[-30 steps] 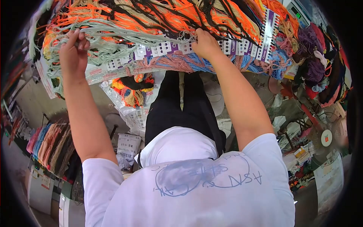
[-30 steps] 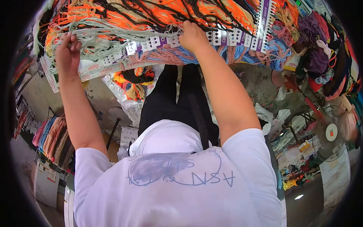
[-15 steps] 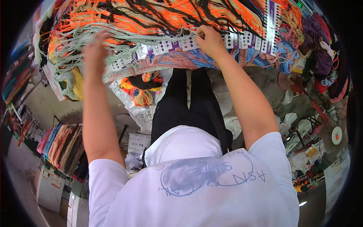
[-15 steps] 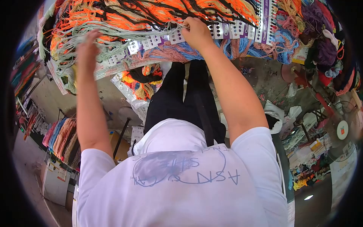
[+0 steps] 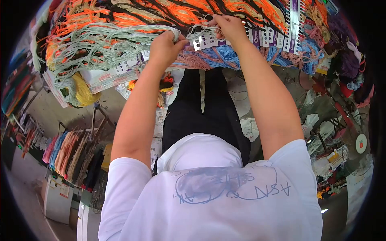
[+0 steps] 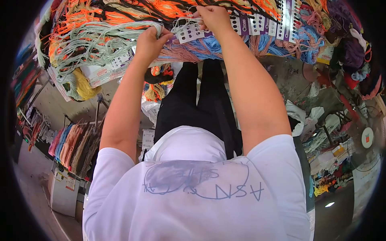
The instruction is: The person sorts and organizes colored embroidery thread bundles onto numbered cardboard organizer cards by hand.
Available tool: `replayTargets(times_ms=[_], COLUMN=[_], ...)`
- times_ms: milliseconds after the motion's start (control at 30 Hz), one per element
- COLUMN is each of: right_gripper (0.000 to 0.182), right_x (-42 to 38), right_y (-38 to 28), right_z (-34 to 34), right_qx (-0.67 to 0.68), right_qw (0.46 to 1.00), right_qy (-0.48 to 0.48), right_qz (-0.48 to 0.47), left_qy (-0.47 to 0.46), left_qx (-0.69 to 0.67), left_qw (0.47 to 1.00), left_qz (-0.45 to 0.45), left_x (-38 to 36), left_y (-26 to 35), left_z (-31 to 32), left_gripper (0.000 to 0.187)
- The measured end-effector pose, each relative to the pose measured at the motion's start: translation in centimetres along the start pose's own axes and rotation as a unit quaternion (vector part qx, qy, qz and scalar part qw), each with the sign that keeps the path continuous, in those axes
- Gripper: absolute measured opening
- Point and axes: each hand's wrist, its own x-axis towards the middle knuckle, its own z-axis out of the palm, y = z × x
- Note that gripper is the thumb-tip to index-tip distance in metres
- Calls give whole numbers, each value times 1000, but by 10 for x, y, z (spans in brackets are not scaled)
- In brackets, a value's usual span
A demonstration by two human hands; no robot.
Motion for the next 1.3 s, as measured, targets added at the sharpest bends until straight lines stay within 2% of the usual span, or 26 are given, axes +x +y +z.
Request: replayTargets(times_ms=[33,100,133,200,233,267,333,400,467,500,567,667,700,767,800,833,867,900,967,1067,1100,1167,1200,1267,1300], right_gripper=[31,32,35,36,37,37,36,36,36,36,36,36,36,36,37,37,37,37,37,37,37,36,36,36,36], right_x=[1,2,1,-1,-2,5,4,3,3,3,3,3,3,3,5,5,4,4,6,5,6,7,8,8,8], right_y=[-3,-8,-9,-16,-16,-13,-11,-12,-13,-14,-15,-16,-15,-14,-12,-12,-12,-12,-11,-10,-9,-7,-8,-8,-7], right_z=[-1,-2,-2,-2,-3,-6,-5,-4,-4,-4,-4,-3,-3,-3,-4,-4,-4,-4,-4,-4,-5,-5,-5,-5,-5], right_qx=[0,50,31,33,36,28,21,15,9,10,8,7,8,5,5,6,7,7,10,11,11,13,11,16,15], right_qw=[1000,997,998,997,997,996,997,997,997,997,997,996,996,997,997,997,997,997,997,997,998,997,997,997,996], right_qy=[2,13,14,7,0,-8,-4,1,4,5,5,9,8,9,8,8,8,7,4,1,2,0,-4,-3,-3], right_qz=[1,60,59,65,72,89,79,70,74,74,83,86,87,74,77,77,77,77,76,72,68,71,71,79,83], left_qy=[-1,-33,-13,22,36,82,104,136,216,244,251,297,264,217,232,178,131,75,-1,14,11,105,103,51,55], left_qx=[0,3,62,41,-8,7,-64,-293,-481,-536,-670,-627,-643,-640,-541,-545,-483,-389,-176,8,9,87,88,-31,-60], left_qw=[1000,999,997,998,999,996,992,933,838,794,692,711,712,725,784,788,842,888,981,1000,1000,988,988,997,995], left_qz=[1,-13,44,44,-9,21,-22,-162,-137,-150,-90,-113,-101,-133,-197,-226,-201,-233,-81,-22,-20,69,70,48,59], left_x=[2,2,2,1,-1,-2,-7,-17,-22,-22,-29,-24,-22,-14,-8,-5,-7,-7,-6,-2,0,1,1,-1,-4], left_y=[-1,-6,-13,-32,-50,-65,-95,-91,-98,-120,-182,-156,-148,-124,-86,-75,-50,-23,1,3,-1,-12,-14,-18,-14], left_z=[-5,-14,-20,-34,-60,-76,-105,-131,-157,-179,-216,-219,-210,-176,-146,-117,-88,-65,-25,9,14,22,19,12,5], left_gripper=[18,20,21,21,23,23,23,15,9,12,20,30,34,29,25,26,29,30,32,29,29,22,22,19,16])
